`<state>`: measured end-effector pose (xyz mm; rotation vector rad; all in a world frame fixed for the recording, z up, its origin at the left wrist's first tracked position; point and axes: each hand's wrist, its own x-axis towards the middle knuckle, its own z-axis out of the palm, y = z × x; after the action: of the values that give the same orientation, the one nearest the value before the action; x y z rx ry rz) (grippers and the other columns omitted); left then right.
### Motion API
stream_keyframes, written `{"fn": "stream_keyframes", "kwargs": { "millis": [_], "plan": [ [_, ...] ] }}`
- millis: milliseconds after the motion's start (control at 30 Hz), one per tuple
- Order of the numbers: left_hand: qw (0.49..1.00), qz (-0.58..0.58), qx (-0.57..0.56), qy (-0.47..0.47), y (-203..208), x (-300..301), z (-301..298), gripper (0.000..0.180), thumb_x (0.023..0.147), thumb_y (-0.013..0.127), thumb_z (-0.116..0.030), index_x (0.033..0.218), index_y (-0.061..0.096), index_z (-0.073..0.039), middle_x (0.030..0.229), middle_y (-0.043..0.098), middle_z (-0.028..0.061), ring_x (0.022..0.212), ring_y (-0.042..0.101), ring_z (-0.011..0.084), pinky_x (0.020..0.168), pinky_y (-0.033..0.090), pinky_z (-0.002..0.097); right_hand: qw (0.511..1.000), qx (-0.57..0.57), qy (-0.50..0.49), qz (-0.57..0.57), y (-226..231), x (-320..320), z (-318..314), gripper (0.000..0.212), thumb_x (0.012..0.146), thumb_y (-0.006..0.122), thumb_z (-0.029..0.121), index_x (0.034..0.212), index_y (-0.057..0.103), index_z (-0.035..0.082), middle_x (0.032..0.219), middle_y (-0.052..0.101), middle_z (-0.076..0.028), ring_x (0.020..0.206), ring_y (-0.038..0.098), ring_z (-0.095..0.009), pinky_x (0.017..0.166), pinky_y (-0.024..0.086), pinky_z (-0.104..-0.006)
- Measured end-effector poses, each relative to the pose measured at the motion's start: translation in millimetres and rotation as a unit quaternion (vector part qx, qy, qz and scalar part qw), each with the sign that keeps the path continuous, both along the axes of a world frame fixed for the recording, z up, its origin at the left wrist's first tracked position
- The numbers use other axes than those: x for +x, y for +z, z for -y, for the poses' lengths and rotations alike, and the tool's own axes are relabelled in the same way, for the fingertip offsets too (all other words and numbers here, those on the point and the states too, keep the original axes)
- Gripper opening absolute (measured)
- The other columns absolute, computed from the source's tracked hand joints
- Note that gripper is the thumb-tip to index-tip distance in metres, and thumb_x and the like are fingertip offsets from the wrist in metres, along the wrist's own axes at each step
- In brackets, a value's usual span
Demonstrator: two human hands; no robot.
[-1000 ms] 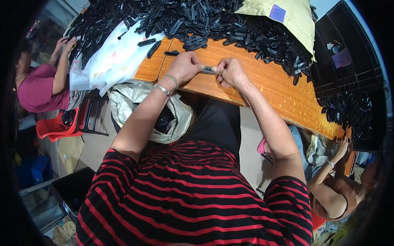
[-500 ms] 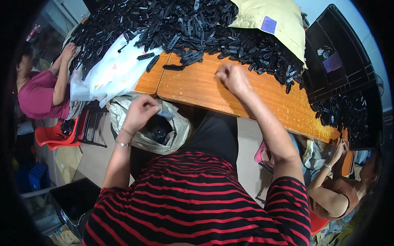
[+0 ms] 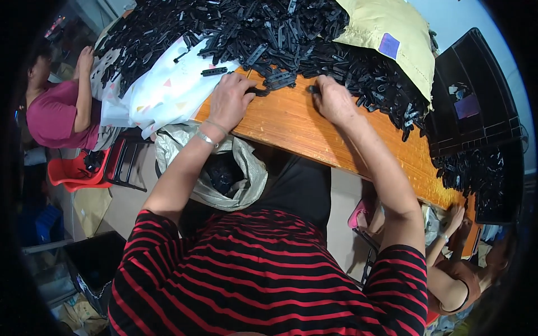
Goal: Assembling small black plastic components by hand at a workbench.
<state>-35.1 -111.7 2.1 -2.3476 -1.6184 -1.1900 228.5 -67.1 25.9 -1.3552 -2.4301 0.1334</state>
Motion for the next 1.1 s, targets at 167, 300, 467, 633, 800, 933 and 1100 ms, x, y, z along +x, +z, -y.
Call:
{"fn": "stream_keyframes", "kwargs": {
  "millis": [167, 300, 467, 633, 800, 933, 1100],
  "plan": [
    [0.998, -0.039, -0.053, -0.008, -4, 5, -10, 0.012, 0.072, 0.071, -0.011, 0.08, 0.065, -0.006, 0.081, 0.059, 0.0084, 0.082, 0.055, 0.0283, 0.073, 0.046, 0.0367, 0.987, -0.049, 0.08, -0.129, -20, -16, 44, 0.016, 0.085, 0.058, 0.008, 0.098, 0.058, -0.001, 0.088, 0.062, -0.02, 0.083, 0.062, -0.036, 0.071, 0.049, -0.0392],
    [0.99, 0.064, -0.125, 0.0, -5, 8, 2, 0.013, 0.077, 0.07, -0.012, 0.08, 0.061, -0.003, 0.075, 0.061, 0.0078, 0.064, 0.06, 0.0217, 0.057, 0.047, 0.0303, 0.987, -0.044, 0.029, -0.151, -24, -29, 63, 0.011, 0.087, 0.058, 0.01, 0.094, 0.058, 0.002, 0.09, 0.063, -0.017, 0.082, 0.062, -0.035, 0.067, 0.05, -0.039],
    [0.76, 0.513, -0.391, -0.077, 4, 21, 25, 0.015, 0.083, 0.067, -0.012, 0.087, 0.057, -0.002, 0.071, 0.061, 0.0044, 0.057, 0.059, 0.0115, 0.052, 0.047, 0.0207, 0.995, -0.003, -0.043, -0.088, -25, -30, 67, 0.009, 0.087, 0.059, 0.012, 0.09, 0.059, 0.004, 0.093, 0.063, -0.016, 0.078, 0.061, -0.036, 0.065, 0.049, -0.041],
    [0.656, 0.602, -0.44, -0.117, 5, 40, 34, 0.012, 0.085, 0.066, -0.011, 0.085, 0.055, -0.006, 0.073, 0.062, 0.0037, 0.059, 0.06, 0.0091, 0.055, 0.049, 0.0192, 0.973, 0.093, -0.023, -0.208, -21, -22, 66, 0.014, 0.09, 0.058, 0.015, 0.095, 0.06, 0.002, 0.084, 0.064, -0.012, 0.063, 0.061, -0.026, 0.054, 0.047, -0.0355],
    [0.642, 0.609, -0.441, -0.149, 15, 64, 27, 0.015, 0.085, 0.065, -0.013, 0.092, 0.054, -0.004, 0.081, 0.063, 0.0068, 0.061, 0.063, 0.0106, 0.057, 0.051, 0.0183, 0.876, -0.271, -0.034, -0.398, 7, -29, 84, 0.015, 0.093, 0.056, 0.013, 0.096, 0.059, -0.001, 0.069, 0.059, -0.002, 0.049, 0.05, -0.005, 0.043, 0.039, -0.019],
    [0.651, 0.579, -0.466, -0.152, 26, 73, 17, 0.029, 0.085, 0.067, -0.014, 0.106, 0.052, -0.001, 0.083, 0.063, 0.0064, 0.063, 0.062, 0.009, 0.05, 0.049, 0.0174, 0.849, -0.291, -0.064, -0.437, -4, -11, 70, 0.011, 0.092, 0.056, 0.01, 0.091, 0.058, -0.001, 0.065, 0.058, -0.002, 0.045, 0.047, -0.005, 0.043, 0.038, -0.019],
    [0.743, 0.466, -0.461, -0.139, 14, 65, -5, 0.024, 0.082, 0.07, -0.014, 0.1, 0.06, -0.001, 0.074, 0.059, 0.002, 0.057, 0.055, 0.0057, 0.046, 0.043, 0.0174, 0.826, -0.343, -0.112, -0.433, -11, -10, 67, 0.012, 0.091, 0.059, 0.011, 0.087, 0.059, -0.001, 0.065, 0.058, -0.003, 0.046, 0.047, -0.006, 0.042, 0.038, -0.0194]
  ]
}}
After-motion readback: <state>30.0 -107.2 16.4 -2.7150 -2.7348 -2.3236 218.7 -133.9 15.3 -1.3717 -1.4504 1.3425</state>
